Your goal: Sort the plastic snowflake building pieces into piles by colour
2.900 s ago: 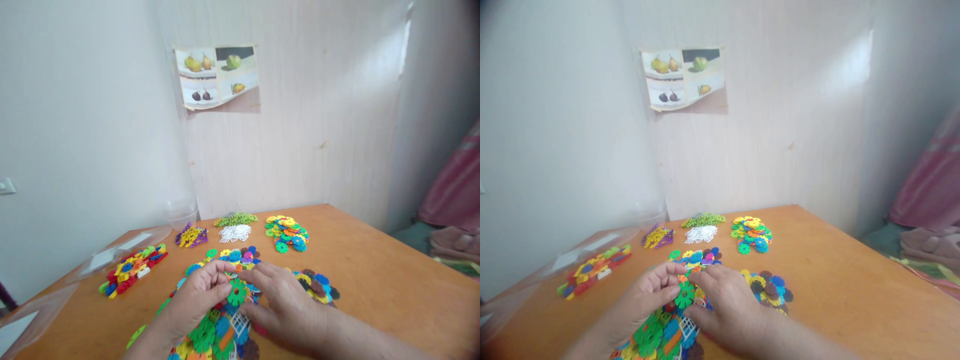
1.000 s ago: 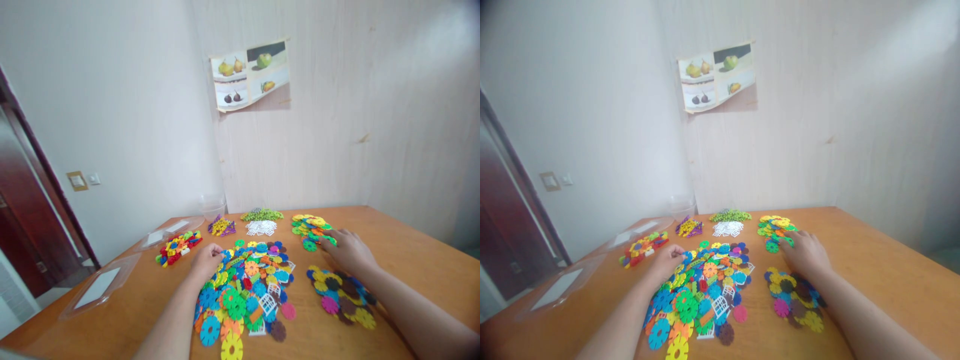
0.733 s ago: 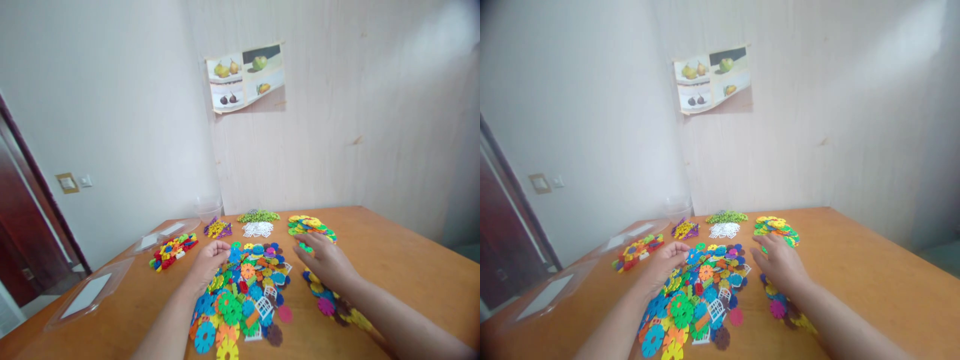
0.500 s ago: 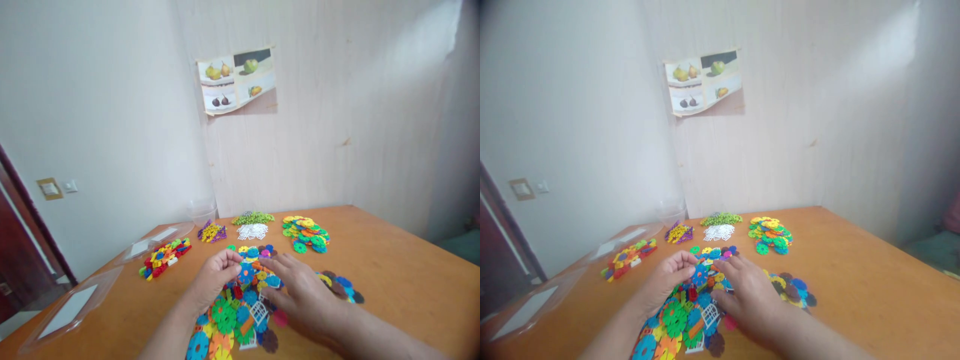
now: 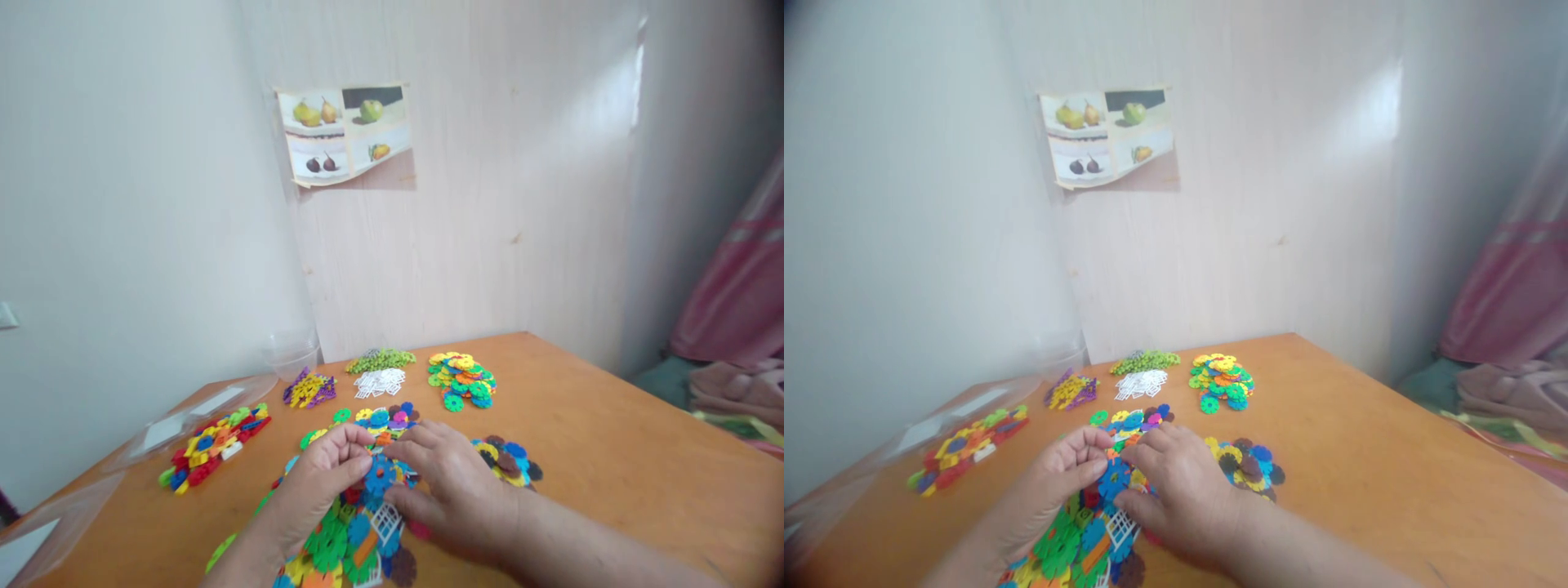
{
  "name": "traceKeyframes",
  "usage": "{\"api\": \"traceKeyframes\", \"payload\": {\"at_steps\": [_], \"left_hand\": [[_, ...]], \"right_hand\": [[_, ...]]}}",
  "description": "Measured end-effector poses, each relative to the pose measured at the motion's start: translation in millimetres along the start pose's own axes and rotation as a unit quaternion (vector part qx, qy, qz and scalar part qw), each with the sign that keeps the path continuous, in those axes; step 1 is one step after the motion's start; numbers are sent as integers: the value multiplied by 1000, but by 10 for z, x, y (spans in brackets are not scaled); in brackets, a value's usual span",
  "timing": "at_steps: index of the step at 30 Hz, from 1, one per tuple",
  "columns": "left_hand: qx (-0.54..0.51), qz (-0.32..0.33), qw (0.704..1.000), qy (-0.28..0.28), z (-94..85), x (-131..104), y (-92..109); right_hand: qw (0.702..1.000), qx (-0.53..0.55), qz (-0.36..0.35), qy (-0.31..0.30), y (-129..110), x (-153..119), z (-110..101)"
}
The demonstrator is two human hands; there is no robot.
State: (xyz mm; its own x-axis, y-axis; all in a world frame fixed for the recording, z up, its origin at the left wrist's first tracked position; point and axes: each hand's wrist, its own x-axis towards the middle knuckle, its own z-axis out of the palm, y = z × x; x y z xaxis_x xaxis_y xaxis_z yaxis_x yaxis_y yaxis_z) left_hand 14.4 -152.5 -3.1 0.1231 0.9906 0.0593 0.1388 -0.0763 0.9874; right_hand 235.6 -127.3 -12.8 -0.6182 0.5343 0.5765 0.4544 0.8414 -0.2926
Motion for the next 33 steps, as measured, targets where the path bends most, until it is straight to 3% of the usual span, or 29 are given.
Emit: {"api": "traceKeyframes", "payload": {"at_steps": [4, 8, 11, 16, 22, 33], "left_hand": [[-4, -4, 999, 36, -24, 28, -11], [4, -1, 994, 108, -138, 91, -48], [12, 11, 987, 160, -274, 140, -94], [21, 31, 969, 244, -563, 213, -187], [26, 25, 947, 319, -795, 254, -249], [155, 29, 919, 361, -839, 257, -317]], "right_hand": [[998, -33, 39, 34, 226, 55, -11], [981, -73, 157, 86, 685, 102, -119], [946, -125, 280, 107, 1096, 59, -257], [882, -160, 438, 68, 1596, -105, -408], [874, -194, 444, 30, 1716, -165, -338], [875, -207, 438, -11, 1836, -205, -255]]}}
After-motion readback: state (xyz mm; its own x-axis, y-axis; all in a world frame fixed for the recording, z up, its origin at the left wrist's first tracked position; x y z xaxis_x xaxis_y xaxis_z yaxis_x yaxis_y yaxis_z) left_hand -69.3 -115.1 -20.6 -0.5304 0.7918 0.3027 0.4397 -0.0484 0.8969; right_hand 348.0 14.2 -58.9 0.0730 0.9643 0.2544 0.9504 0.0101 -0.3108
